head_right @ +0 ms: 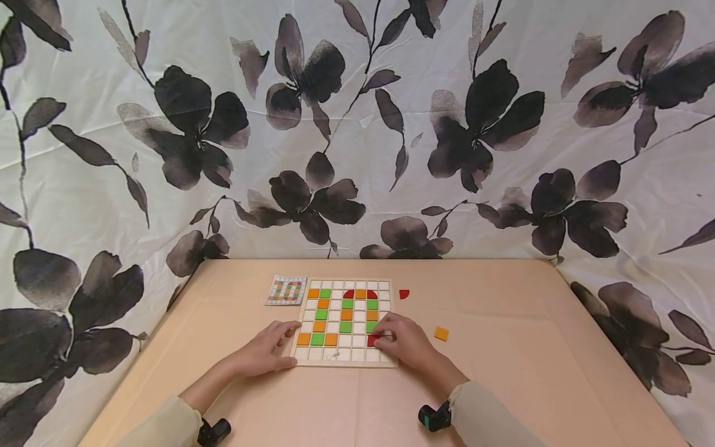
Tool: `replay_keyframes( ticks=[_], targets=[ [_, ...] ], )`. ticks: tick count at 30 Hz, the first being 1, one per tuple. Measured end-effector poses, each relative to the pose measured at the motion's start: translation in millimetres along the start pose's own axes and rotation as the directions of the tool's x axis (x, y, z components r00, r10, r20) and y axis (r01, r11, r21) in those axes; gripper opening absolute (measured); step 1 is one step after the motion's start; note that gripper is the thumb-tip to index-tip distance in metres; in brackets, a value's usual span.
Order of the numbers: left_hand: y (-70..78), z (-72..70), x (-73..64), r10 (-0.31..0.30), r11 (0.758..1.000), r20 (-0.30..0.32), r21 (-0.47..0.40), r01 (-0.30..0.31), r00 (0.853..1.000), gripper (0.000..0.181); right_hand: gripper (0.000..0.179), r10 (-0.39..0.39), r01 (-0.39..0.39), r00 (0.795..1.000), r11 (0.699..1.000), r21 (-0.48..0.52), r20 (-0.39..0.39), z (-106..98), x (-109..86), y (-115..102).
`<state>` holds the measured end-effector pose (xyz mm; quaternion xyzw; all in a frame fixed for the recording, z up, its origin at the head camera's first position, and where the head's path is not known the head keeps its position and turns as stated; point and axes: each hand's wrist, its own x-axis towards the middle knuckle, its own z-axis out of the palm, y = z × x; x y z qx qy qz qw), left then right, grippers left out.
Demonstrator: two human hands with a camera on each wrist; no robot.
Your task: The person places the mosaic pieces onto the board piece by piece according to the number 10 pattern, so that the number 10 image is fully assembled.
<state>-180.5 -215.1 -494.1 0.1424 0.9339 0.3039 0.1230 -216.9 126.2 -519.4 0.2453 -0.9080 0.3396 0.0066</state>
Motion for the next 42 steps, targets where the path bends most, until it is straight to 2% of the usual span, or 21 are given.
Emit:
replay_keyframes(
  ticks=[5, 14, 28, 38, 42],
  targets=[
    [0.9, -0.4, -0.2, 0.005, 1.0, 0.002, 0.024, -0.005, 1.0, 0.076, 0.013, -0.007, 0.007, 1.0, 1.0, -0.003, 0.031, 0.2, 0.5, 1.4],
    [1.8, 0.3, -2.1, 0.002, 1.0, 0.001, 0.01, -0.002, 1.0, 0.075, 0.012, 0.012, -0.012, 0.999, 1.0, 0.0, 0.041, 0.4, 3.2, 1.0],
    [-1.1, 0.9, 0.4, 0.001, 1.0, 0.0, 0.01, -0.001, 1.0, 0.075, 0.01, 0.044, -0.043, 0.999, 0.999, -0.007, 0.021, 0.5, 4.7, 0.5],
    [0.5, -0.2, 0.2, 0.002, 1.0, -0.002, 0.015, -0.002, 1.0, 0.075, 0.012, 0.066, -0.067, 0.998, 0.997, 0.028, 0.015, -1.6, 5.5, 3.6],
    [1.4, -1.1, 0.9, 0.002, 1.0, -0.004, 0.016, -0.002, 1.0, 0.076, 0.01, 0.045, -0.046, 0.999, 0.998, 0.05, 0.03, -2.5, 5.4, 4.3]
  ],
)
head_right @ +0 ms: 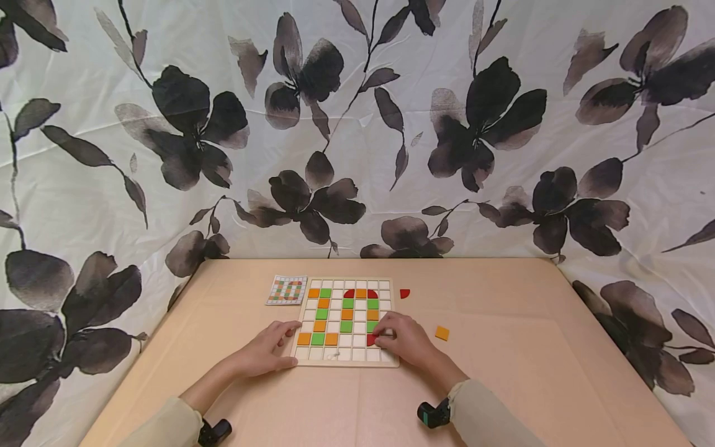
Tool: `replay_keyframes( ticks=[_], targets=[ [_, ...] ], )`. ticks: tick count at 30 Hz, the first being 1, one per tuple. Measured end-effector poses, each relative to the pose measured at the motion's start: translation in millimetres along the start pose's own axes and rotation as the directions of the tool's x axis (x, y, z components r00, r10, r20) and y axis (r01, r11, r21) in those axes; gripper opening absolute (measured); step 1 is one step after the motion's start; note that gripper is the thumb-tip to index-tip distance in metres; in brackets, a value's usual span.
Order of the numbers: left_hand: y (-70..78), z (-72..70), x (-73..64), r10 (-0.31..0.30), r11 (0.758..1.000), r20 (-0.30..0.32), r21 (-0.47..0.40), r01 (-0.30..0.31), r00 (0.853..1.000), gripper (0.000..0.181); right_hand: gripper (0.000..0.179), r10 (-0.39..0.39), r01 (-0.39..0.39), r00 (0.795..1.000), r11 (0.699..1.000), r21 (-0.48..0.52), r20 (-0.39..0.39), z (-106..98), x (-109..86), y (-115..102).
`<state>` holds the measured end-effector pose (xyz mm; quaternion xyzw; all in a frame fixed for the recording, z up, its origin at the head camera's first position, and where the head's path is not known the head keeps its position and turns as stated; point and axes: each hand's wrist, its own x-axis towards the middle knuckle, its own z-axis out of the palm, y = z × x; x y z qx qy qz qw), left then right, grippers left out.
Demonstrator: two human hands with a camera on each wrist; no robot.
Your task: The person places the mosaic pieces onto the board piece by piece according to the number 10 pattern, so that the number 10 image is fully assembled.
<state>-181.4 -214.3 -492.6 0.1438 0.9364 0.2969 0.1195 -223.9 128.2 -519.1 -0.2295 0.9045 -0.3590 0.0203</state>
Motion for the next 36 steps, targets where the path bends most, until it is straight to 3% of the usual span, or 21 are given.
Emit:
replay_keyframes(
  ticks=[8, 36],
  targets=[
    [-0.7, 0.4, -0.4, 0.001, 1.0, 0.002, -0.002, -0.001, 1.0, 0.076, 0.009, -0.029, 0.029, 1.0, 1.0, 0.001, 0.006, 1, -0.2, -1],
    [2.1, 0.4, -1.8, -0.008, 1.0, 0.004, -0.016, 0.008, 1.0, 0.076, 0.019, 0.043, -0.049, 0.994, 0.997, -0.065, -0.1, -25, 12.4, 17]
  ],
)
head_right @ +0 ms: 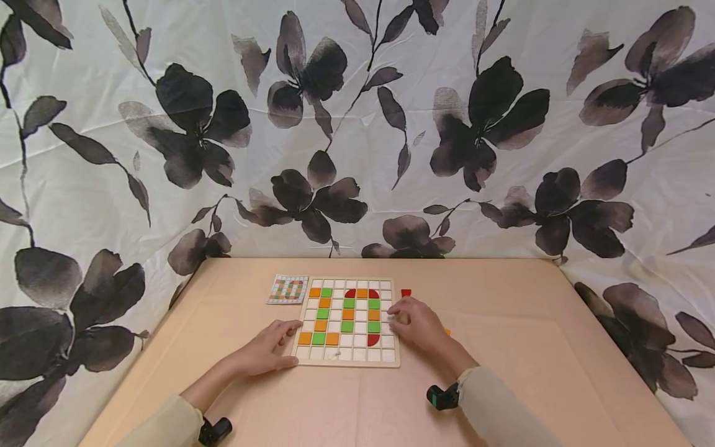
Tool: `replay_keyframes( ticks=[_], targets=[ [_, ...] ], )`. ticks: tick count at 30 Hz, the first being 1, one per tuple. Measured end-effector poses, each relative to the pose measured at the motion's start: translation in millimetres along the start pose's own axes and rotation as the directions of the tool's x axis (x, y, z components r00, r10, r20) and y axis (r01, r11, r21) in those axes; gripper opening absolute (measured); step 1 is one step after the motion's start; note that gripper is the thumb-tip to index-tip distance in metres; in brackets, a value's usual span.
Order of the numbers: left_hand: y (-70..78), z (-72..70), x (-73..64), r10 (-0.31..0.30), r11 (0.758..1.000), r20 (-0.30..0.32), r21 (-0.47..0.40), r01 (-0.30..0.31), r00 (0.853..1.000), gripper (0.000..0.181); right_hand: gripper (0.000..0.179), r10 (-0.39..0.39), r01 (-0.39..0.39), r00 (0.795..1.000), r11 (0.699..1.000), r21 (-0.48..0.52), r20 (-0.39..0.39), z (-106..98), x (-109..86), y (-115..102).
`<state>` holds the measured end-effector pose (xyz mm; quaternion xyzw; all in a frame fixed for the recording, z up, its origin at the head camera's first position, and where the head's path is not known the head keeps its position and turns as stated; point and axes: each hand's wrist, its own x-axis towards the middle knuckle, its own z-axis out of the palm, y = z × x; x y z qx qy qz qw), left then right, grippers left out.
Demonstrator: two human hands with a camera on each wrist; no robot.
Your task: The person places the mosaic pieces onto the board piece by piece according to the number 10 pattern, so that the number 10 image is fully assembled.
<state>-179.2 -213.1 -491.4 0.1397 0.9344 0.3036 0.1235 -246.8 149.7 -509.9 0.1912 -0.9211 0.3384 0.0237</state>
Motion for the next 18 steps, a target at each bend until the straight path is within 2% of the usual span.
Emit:
replay_keyframes(
  ticks=[6, 18],
  targets=[
    [0.2, -1.5, 0.2, -0.013, 1.0, 0.001, 0.002, 0.013, 1.0, 0.076, 0.021, 0.008, -0.008, 1.0, 1.0, -0.016, 0.004, -5, 5.1, 8],
    [-1.9, -1.1, 0.9, 0.0, 1.0, -0.001, -0.002, 0.0, 1.0, 0.076, 0.024, 0.043, -0.043, 0.999, 0.998, -0.041, -0.009, -13, 14.4, 21]
  ],
)
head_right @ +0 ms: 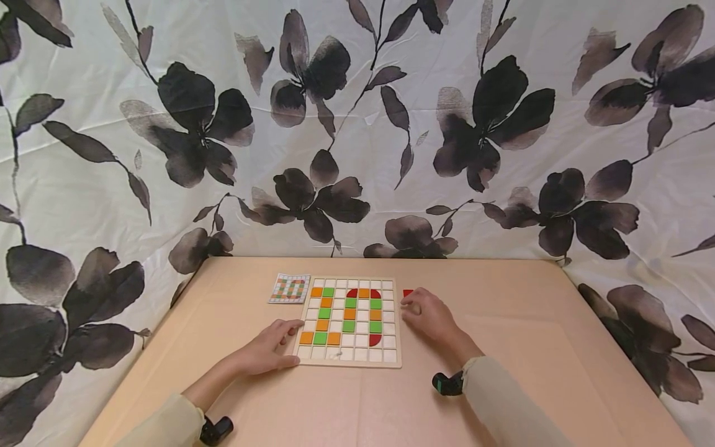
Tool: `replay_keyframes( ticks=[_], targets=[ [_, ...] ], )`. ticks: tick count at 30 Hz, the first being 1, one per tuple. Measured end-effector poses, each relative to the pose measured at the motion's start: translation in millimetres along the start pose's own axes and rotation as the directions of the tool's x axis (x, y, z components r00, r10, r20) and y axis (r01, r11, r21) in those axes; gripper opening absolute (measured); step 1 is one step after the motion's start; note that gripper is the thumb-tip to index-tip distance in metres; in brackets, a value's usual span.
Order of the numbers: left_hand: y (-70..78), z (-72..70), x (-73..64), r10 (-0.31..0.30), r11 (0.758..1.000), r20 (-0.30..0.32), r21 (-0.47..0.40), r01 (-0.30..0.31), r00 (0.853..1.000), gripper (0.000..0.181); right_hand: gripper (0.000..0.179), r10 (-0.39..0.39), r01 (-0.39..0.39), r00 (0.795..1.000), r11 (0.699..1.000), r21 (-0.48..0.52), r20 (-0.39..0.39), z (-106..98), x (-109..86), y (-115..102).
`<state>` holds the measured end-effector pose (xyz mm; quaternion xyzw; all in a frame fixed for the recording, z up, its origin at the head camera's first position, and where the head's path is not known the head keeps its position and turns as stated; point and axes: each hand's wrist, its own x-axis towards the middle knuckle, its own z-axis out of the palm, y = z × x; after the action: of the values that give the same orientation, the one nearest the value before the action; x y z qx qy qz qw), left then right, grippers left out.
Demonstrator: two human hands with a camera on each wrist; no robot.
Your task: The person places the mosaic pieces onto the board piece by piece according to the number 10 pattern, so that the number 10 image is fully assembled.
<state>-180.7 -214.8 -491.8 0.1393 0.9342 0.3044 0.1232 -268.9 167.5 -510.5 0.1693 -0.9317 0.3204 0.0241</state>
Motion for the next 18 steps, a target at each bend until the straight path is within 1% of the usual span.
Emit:
replay_keyframes(
  ticks=[5, 14, 18],
  targets=[
    [0.1, 0.1, 0.1, 0.003, 1.0, -0.004, 0.003, -0.003, 1.0, 0.076, 0.025, 0.009, -0.01, 1.0, 0.999, -0.03, -0.012, -2, 4.5, 6],
    [0.4, 0.4, -0.9, 0.018, 1.0, 0.0, -0.009, -0.018, 1.0, 0.075, 0.031, 0.093, -0.094, 0.995, 0.995, -0.031, -0.023, -3, 12.5, 9],
    [-0.1, 1.1, -0.7, 0.009, 1.0, -0.002, 0.0, -0.009, 1.0, 0.075, 0.036, 0.09, -0.092, 0.996, 0.994, -0.054, -0.028, -1, 16.9, 11]
  ],
)
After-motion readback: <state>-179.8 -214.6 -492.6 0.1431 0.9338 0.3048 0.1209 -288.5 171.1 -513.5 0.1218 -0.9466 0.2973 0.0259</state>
